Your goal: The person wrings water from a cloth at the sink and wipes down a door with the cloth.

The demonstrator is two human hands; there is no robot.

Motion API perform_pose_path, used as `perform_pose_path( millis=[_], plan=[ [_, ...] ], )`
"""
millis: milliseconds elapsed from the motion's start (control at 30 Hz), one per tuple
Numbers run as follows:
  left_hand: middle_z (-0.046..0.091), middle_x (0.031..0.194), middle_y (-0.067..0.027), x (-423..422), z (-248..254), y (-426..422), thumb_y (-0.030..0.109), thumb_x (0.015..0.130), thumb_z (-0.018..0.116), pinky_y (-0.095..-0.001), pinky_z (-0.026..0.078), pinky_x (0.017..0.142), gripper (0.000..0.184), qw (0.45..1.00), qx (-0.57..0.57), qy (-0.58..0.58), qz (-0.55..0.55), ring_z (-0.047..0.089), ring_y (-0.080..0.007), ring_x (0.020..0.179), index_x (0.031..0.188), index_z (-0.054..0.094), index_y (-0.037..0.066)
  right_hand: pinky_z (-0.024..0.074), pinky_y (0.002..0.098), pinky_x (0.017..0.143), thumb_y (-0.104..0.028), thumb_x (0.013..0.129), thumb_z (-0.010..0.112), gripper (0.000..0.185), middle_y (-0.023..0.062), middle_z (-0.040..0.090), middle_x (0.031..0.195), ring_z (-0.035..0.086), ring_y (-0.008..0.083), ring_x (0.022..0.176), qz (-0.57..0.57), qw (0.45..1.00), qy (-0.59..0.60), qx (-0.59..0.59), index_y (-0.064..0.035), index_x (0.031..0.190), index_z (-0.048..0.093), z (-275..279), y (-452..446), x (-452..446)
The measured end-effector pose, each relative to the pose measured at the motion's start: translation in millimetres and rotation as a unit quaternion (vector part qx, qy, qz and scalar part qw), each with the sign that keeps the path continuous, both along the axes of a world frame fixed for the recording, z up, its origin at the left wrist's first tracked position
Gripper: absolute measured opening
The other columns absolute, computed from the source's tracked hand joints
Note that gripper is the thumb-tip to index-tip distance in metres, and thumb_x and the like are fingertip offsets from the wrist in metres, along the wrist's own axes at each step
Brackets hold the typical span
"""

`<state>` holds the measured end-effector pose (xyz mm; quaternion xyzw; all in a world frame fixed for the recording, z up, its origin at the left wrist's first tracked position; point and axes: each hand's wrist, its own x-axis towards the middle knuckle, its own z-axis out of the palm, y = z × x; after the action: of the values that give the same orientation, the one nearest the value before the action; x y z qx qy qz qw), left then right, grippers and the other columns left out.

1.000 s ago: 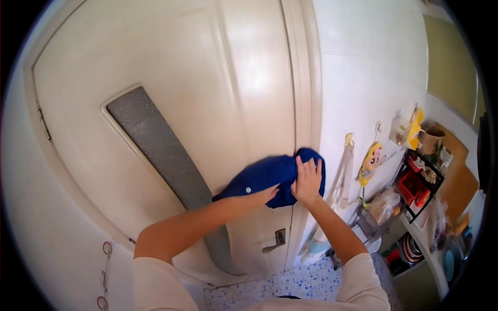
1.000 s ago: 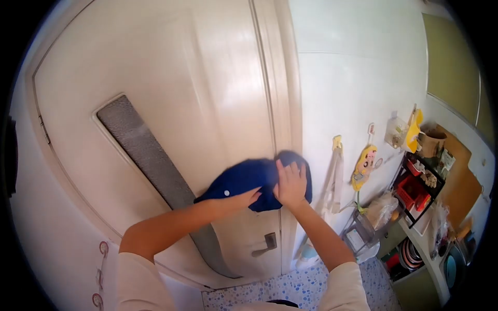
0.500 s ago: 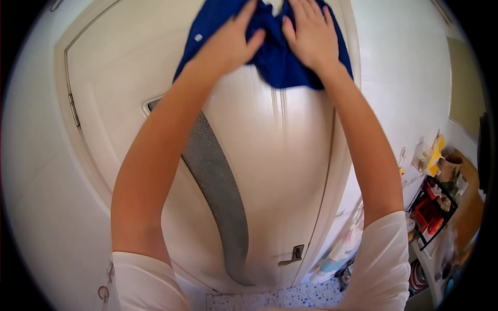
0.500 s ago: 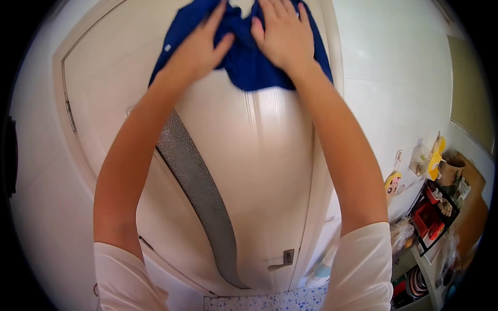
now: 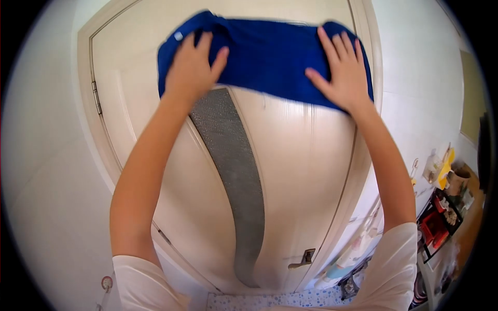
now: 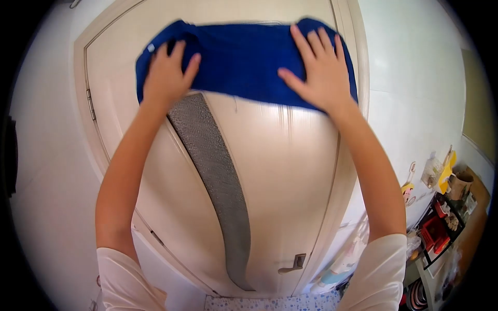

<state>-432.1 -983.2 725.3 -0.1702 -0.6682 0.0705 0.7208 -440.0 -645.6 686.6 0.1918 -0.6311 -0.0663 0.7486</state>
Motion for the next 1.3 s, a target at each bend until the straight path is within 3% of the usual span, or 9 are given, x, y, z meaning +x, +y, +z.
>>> perform_pose_path(
  millis=[133, 167, 267, 333, 600, 667, 767, 1033, 1300],
  plan=[
    [0.065, 0.119, -0.0293, 26, -55, 6, 0.046, 0.102, 0.048, -0.0481, 0.055, 0.089, 0.058, 0.928, 0.084, -0.358, -0.054, 0.066, -0.0466, 0.103, 0.145, 0.047, 0.006, 0.0236, 0.0603, 0.117, -0.056, 0.087, 0.062, 0.081, 0.0183, 0.056, 0.129, 0.045, 0.0428, 0.133, -0.011, 0.993, -0.112, 0.036, -0.0153, 0.154, 0.043, -68, -26, 19],
    [0.066, 0.117, -0.0291, 20, -69, 7, 0.045, 0.103, 0.047, -0.0479, 0.055, 0.088, 0.057, 0.928, 0.057, -0.361, -0.069, 0.067, -0.0451, 0.100, 0.144, 0.047, 0.006, 0.0247, 0.0604, 0.117, -0.050, 0.087, 0.065, 0.078, 0.0176, 0.056, 0.128, 0.046, 0.0420, 0.133, -0.003, 0.991, -0.124, 0.049, -0.0160, 0.153, 0.044, -79, -35, 20],
    [0.068, 0.107, -0.0293, 14, -76, 33, 0.039, 0.103, 0.047, -0.0514, 0.055, 0.084, 0.050, 0.922, -0.007, -0.362, -0.139, 0.068, -0.0464, 0.093, 0.140, 0.049, 0.006, 0.0244, 0.0582, 0.119, -0.034, 0.081, 0.070, 0.079, 0.0154, 0.056, 0.130, 0.045, 0.0380, 0.135, 0.031, 0.988, -0.141, 0.054, -0.0153, 0.153, 0.043, -70, -67, 22],
    [0.068, 0.104, -0.0293, 9, -65, 47, 0.034, 0.103, 0.047, -0.0538, 0.055, 0.083, 0.045, 0.926, -0.024, -0.327, -0.188, 0.067, -0.0480, 0.092, 0.138, 0.050, 0.006, 0.0242, 0.0551, 0.120, -0.022, 0.082, 0.063, 0.077, 0.0144, 0.053, 0.136, 0.043, 0.0354, 0.138, 0.041, 0.994, -0.101, 0.020, -0.0117, 0.154, 0.039, -45, -84, 14],
    [0.065, 0.118, -0.0287, -5, 57, 36, 0.031, 0.101, 0.043, -0.0559, 0.052, 0.091, 0.042, 0.982, 0.008, -0.129, -0.135, 0.065, -0.0497, 0.100, 0.138, 0.049, 0.012, 0.0298, 0.0510, 0.118, -0.024, 0.088, 0.058, 0.066, 0.0106, 0.056, 0.136, 0.046, 0.0286, 0.136, 0.011, 0.995, 0.090, -0.031, -0.0133, 0.151, 0.043, 84, -115, -22],
    [0.064, 0.125, -0.0271, -6, 76, 28, 0.038, 0.101, 0.043, -0.0543, 0.051, 0.095, 0.048, 0.988, 0.027, -0.102, -0.117, 0.064, -0.0483, 0.107, 0.142, 0.047, 0.013, 0.0240, 0.0523, 0.121, -0.040, 0.093, 0.054, 0.072, 0.0213, 0.048, 0.149, 0.040, 0.0373, 0.143, 0.003, 0.998, 0.019, -0.057, -0.0061, 0.154, 0.036, 112, -120, -13],
    [0.063, 0.129, -0.0250, -9, 97, 12, 0.045, 0.101, 0.043, -0.0517, 0.048, 0.101, 0.058, 0.990, 0.059, -0.100, -0.077, 0.061, -0.0457, 0.117, 0.149, 0.043, 0.013, 0.0247, 0.0525, 0.121, -0.036, 0.092, 0.053, 0.071, 0.0191, 0.048, 0.149, 0.039, 0.0353, 0.144, 0.009, 0.993, 0.020, -0.115, -0.0081, 0.154, 0.036, 142, -120, -15],
    [0.057, 0.140, -0.0248, -13, 90, -58, 0.053, 0.100, 0.043, -0.0508, 0.046, 0.106, 0.069, 0.992, 0.086, -0.048, -0.083, 0.056, -0.0453, 0.125, 0.153, 0.038, 0.009, 0.0247, 0.0507, 0.121, -0.038, 0.095, 0.048, 0.068, 0.0176, 0.049, 0.146, 0.038, 0.0332, 0.144, 0.016, 0.982, 0.021, -0.189, -0.0045, 0.153, 0.037, 178, -146, -13],
    [0.054, 0.139, -0.0306, -1, 64, -132, 0.054, 0.103, 0.039, -0.0467, 0.044, 0.107, 0.070, 0.981, 0.161, -0.083, -0.062, 0.054, -0.0466, 0.126, 0.148, 0.042, 0.000, 0.0262, 0.0486, 0.121, -0.035, 0.096, 0.047, 0.064, 0.0194, 0.051, 0.146, 0.041, 0.0333, 0.141, 0.067, 0.993, 0.050, -0.089, -0.0016, 0.150, 0.041, 176, -238, -12]
  ],
)
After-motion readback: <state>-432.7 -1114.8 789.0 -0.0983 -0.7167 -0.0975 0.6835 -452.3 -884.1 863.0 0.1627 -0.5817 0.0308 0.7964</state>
